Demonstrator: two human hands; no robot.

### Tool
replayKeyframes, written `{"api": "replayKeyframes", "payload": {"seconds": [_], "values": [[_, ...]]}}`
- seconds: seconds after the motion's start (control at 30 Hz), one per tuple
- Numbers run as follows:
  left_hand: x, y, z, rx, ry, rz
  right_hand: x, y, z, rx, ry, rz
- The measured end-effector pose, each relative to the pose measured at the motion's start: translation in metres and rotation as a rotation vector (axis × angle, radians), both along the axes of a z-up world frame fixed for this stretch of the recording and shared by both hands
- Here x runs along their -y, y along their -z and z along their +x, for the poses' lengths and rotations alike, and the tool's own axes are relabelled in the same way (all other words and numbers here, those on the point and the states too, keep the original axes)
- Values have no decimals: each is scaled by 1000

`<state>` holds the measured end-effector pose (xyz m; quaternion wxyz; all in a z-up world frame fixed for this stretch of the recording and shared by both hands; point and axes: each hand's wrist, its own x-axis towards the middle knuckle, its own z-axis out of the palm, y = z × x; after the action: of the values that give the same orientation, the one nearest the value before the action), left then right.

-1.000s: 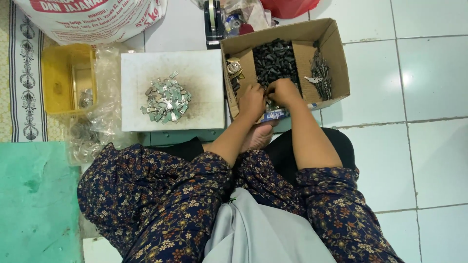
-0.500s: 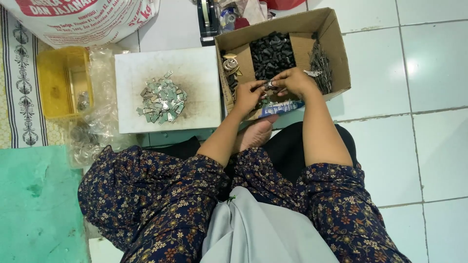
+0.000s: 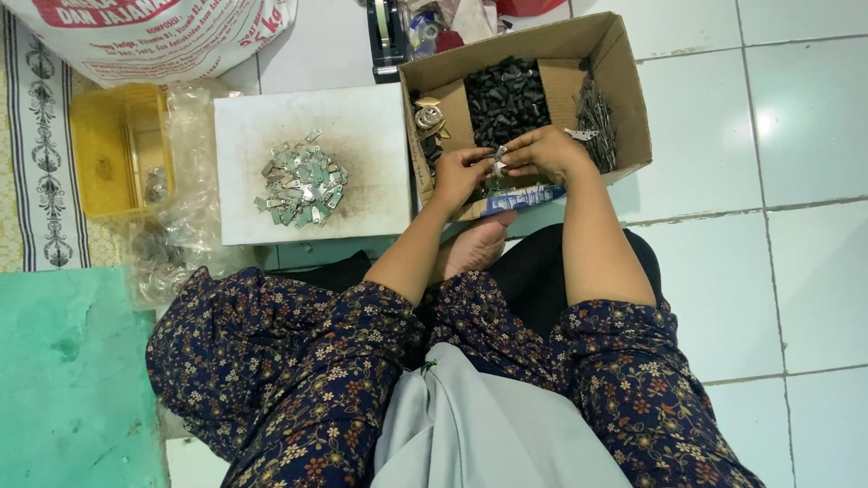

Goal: Tying thin strings to small decorative metallic ornaments and placing them into a cardboard box.

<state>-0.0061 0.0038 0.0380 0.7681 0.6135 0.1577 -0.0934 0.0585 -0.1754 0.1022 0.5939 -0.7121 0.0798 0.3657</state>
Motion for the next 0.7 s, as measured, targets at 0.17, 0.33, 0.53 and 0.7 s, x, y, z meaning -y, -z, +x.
{"api": "replayKeyframes", "payload": {"seconds": [0.17,0.33,0.53,0.7], "values": [[6,-15,2,-9,-21,-25,4,10,2,60,38,27],[2,-44,-5,32,-3,109,1,0,-5,106,92,82],[-19,-92,-37,14,-52,94,-25,-34,-25,186,57,86],[-77,-83,-65,78,-132,196,-78,-63,-55,133,51,185]]}}
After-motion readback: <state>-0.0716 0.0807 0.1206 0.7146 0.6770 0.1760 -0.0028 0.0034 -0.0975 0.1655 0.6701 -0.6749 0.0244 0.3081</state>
